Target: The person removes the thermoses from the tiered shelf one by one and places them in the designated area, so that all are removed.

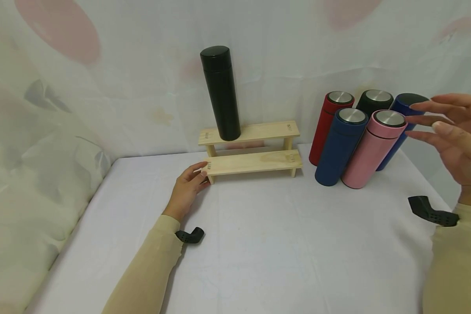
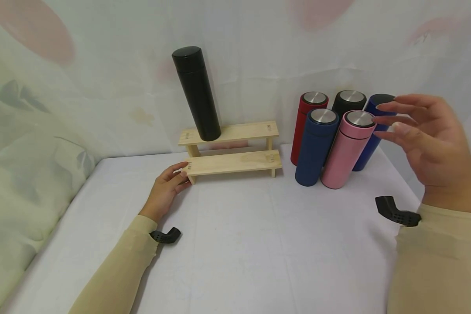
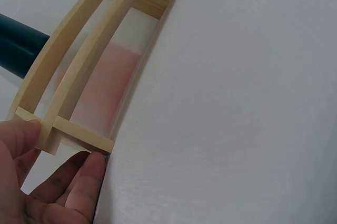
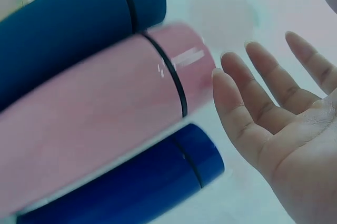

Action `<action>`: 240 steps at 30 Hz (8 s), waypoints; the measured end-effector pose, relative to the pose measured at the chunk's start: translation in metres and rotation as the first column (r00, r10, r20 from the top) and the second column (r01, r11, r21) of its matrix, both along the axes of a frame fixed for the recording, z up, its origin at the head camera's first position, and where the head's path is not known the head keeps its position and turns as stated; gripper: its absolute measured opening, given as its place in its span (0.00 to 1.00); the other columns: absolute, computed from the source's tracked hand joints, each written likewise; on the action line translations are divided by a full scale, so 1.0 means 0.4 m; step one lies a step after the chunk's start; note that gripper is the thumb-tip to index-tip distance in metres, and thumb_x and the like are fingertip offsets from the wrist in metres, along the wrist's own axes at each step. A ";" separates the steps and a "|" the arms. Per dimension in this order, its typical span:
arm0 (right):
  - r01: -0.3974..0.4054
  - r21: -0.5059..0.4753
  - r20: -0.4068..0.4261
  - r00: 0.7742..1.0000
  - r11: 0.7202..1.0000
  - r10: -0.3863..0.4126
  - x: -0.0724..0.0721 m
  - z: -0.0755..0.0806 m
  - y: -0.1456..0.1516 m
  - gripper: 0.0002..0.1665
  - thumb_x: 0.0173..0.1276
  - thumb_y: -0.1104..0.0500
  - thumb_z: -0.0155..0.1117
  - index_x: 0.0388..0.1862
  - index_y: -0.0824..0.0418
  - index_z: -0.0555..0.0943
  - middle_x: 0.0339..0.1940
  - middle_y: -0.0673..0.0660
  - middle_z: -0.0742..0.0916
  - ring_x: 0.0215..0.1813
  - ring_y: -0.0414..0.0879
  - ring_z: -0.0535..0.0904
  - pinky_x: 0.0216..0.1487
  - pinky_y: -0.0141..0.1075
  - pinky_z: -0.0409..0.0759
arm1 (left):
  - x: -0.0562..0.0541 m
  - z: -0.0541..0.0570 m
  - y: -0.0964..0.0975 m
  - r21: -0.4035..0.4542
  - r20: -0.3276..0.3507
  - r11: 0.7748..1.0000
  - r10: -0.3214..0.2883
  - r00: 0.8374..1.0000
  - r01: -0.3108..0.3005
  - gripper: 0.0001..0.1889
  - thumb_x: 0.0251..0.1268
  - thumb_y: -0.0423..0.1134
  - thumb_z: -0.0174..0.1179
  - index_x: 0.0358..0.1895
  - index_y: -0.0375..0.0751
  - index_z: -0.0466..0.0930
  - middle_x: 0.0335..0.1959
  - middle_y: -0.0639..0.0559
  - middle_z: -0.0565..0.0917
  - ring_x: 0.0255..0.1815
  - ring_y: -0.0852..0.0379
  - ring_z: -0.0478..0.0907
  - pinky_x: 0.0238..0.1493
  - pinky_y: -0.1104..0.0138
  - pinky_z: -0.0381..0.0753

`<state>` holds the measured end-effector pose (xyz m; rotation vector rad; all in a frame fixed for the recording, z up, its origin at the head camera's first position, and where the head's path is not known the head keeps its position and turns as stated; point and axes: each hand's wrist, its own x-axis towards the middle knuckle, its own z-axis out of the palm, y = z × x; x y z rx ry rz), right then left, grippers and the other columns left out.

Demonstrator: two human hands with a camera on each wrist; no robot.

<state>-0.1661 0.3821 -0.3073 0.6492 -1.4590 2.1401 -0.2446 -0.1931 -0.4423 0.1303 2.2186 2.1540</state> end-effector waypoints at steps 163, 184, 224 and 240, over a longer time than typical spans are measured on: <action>-0.027 0.513 0.197 0.976 0.858 -0.088 -0.296 -0.039 -0.752 0.53 0.69 0.58 0.84 0.85 0.48 0.62 0.72 0.54 0.77 0.68 0.51 0.78 0.69 0.53 0.80 | 0.000 0.000 -0.001 -0.020 -0.012 1.000 0.015 1.000 -0.016 0.21 0.86 0.38 0.61 0.75 0.42 0.79 0.69 0.35 0.77 0.67 0.41 0.80 0.67 0.54 0.84; -0.019 0.372 0.170 0.984 0.928 -0.048 -0.207 -0.056 -0.683 0.52 0.67 0.61 0.83 0.82 0.57 0.63 0.71 0.56 0.78 0.66 0.53 0.79 0.68 0.52 0.82 | 0.008 0.011 0.004 -0.035 -0.010 0.999 0.024 1.000 -0.024 0.21 0.87 0.37 0.60 0.76 0.42 0.77 0.70 0.36 0.76 0.68 0.41 0.79 0.67 0.56 0.84; 0.056 0.381 0.104 0.989 0.923 -0.103 0.013 0.058 -0.434 0.56 0.59 0.84 0.76 0.81 0.52 0.67 0.66 0.65 0.81 0.64 0.56 0.82 0.61 0.33 0.86 | 0.001 0.002 -0.009 0.014 -0.007 1.000 0.006 1.000 -0.006 0.22 0.86 0.37 0.61 0.76 0.40 0.77 0.69 0.35 0.77 0.69 0.40 0.79 0.67 0.54 0.84; -0.003 0.183 -0.002 1.000 0.983 0.004 0.052 0.112 -0.329 0.58 0.48 0.94 0.66 0.79 0.66 0.70 0.69 0.74 0.75 0.65 0.62 0.77 0.58 0.36 0.88 | -0.012 -0.005 -0.019 0.009 -0.012 1.000 0.001 1.000 -0.001 0.22 0.86 0.37 0.61 0.76 0.41 0.77 0.70 0.37 0.77 0.68 0.42 0.80 0.65 0.57 0.85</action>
